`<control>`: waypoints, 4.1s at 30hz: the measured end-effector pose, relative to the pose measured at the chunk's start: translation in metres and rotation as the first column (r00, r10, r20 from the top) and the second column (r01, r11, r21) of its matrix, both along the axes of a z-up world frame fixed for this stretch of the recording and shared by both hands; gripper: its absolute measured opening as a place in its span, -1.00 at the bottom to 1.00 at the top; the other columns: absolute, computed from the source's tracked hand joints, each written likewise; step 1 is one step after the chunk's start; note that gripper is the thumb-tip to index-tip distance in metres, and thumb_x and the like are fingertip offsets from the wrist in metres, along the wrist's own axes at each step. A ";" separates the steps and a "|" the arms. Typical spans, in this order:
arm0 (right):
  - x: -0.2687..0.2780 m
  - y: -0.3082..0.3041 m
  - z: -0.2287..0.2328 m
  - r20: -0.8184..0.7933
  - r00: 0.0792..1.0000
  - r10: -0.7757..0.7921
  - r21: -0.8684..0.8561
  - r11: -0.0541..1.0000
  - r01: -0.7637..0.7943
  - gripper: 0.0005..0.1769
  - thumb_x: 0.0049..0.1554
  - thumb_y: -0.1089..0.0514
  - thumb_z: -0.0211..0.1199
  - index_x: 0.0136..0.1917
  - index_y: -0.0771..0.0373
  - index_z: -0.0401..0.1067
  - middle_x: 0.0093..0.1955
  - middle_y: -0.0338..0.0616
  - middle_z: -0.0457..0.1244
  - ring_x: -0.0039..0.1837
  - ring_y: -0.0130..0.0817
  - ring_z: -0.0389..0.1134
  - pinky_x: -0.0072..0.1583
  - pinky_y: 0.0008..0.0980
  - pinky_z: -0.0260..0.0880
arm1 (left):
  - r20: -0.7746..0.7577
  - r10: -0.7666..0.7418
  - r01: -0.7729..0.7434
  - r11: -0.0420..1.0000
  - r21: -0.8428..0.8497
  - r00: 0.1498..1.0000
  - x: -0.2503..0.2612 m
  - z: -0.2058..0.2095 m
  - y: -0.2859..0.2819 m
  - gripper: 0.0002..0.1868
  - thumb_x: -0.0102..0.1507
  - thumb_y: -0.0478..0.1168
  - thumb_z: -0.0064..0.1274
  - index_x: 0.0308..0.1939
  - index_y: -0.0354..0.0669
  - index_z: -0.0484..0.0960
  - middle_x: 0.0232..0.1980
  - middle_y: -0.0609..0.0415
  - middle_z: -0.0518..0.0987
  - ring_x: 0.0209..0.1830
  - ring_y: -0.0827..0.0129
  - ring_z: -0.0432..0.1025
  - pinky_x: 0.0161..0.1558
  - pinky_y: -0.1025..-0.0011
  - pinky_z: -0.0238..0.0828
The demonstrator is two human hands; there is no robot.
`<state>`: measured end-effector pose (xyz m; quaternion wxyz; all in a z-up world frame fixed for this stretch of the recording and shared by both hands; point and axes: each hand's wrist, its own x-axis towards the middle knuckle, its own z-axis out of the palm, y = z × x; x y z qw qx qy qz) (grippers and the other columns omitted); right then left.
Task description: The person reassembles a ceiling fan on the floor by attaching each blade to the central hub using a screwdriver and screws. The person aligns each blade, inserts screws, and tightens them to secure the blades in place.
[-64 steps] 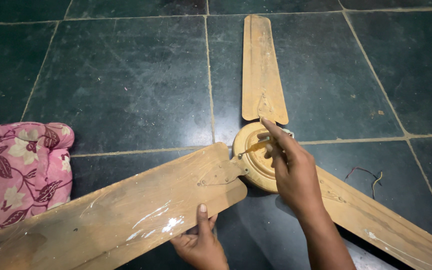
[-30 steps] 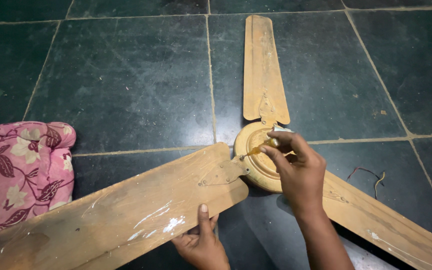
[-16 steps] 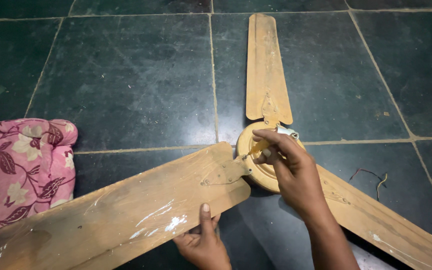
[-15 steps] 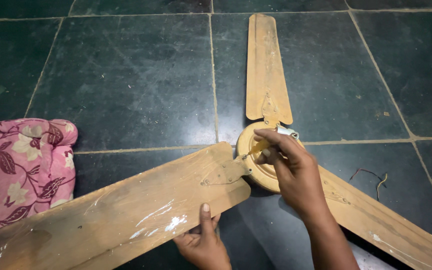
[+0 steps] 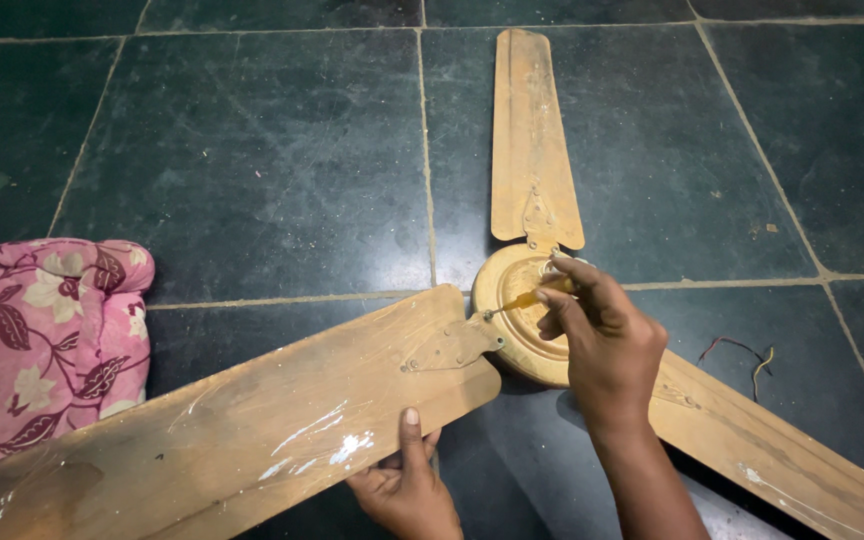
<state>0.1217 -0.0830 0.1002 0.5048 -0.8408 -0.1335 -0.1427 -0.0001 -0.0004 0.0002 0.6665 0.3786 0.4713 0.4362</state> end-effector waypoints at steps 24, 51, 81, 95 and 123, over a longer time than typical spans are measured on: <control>0.012 0.007 -0.062 -0.104 0.988 0.113 -0.396 0.907 -0.146 -0.63 -0.02 0.21 0.36 0.10 0.08 0.59 -0.09 -0.09 0.35 -0.05 -0.08 0.42 -0.01 -0.16 0.40 | 0.063 -0.004 0.007 0.999 -0.040 0.998 -0.004 -0.022 0.004 -0.36 0.17 -0.47 0.15 0.32 -0.35 0.30 0.10 -0.23 0.61 -0.13 0.25 0.60 -0.33 0.36 0.66; 0.004 0.021 -0.068 0.018 0.999 0.048 -0.513 0.858 -0.032 -0.77 0.00 0.15 0.39 -0.02 0.02 0.61 -0.06 -0.25 0.36 0.02 -0.14 0.40 0.00 -0.14 0.38 | 0.174 0.014 0.003 0.995 -0.096 0.985 -0.001 -0.027 0.004 -0.34 0.16 -0.49 0.14 0.34 -0.31 0.31 0.09 -0.22 0.61 -0.13 0.25 0.60 -0.33 0.39 0.64; 0.000 -0.005 -0.058 -0.170 0.985 0.030 0.103 0.995 -0.012 -0.71 0.22 0.21 0.27 0.21 0.24 0.56 0.12 -0.17 0.40 0.10 -0.49 0.41 0.14 -0.42 0.48 | 0.103 -0.030 0.048 0.983 -0.178 0.994 0.000 -0.034 0.016 -0.41 0.17 -0.42 0.17 0.26 -0.20 0.34 0.14 -0.07 0.58 -0.08 0.29 0.58 -0.32 0.39 0.62; 0.001 -0.049 -0.036 -0.542 0.838 0.067 0.605 0.723 0.333 -0.67 0.21 0.19 0.20 0.22 0.34 0.45 -0.17 -0.28 0.24 -0.38 -0.65 0.05 -0.42 -0.60 -0.03 | 0.129 -0.075 0.099 0.977 -0.190 0.989 -0.003 -0.051 0.029 -0.38 0.16 -0.43 0.18 0.28 -0.03 0.39 0.11 0.06 0.55 -0.06 0.39 0.53 -0.24 0.44 0.57; 0.027 -0.076 -0.101 -0.680 0.689 0.251 0.726 0.366 0.582 -0.39 0.19 0.26 0.11 0.49 0.32 0.10 -0.04 -0.08 0.23 -0.18 -0.41 0.22 -0.20 -0.37 0.31 | -0.154 -0.365 0.396 0.848 0.353 0.918 0.020 -0.059 -0.002 -0.80 0.28 -0.26 0.19 -0.33 -0.33 0.54 -0.55 0.08 0.47 -0.60 0.50 0.32 -0.52 0.55 0.25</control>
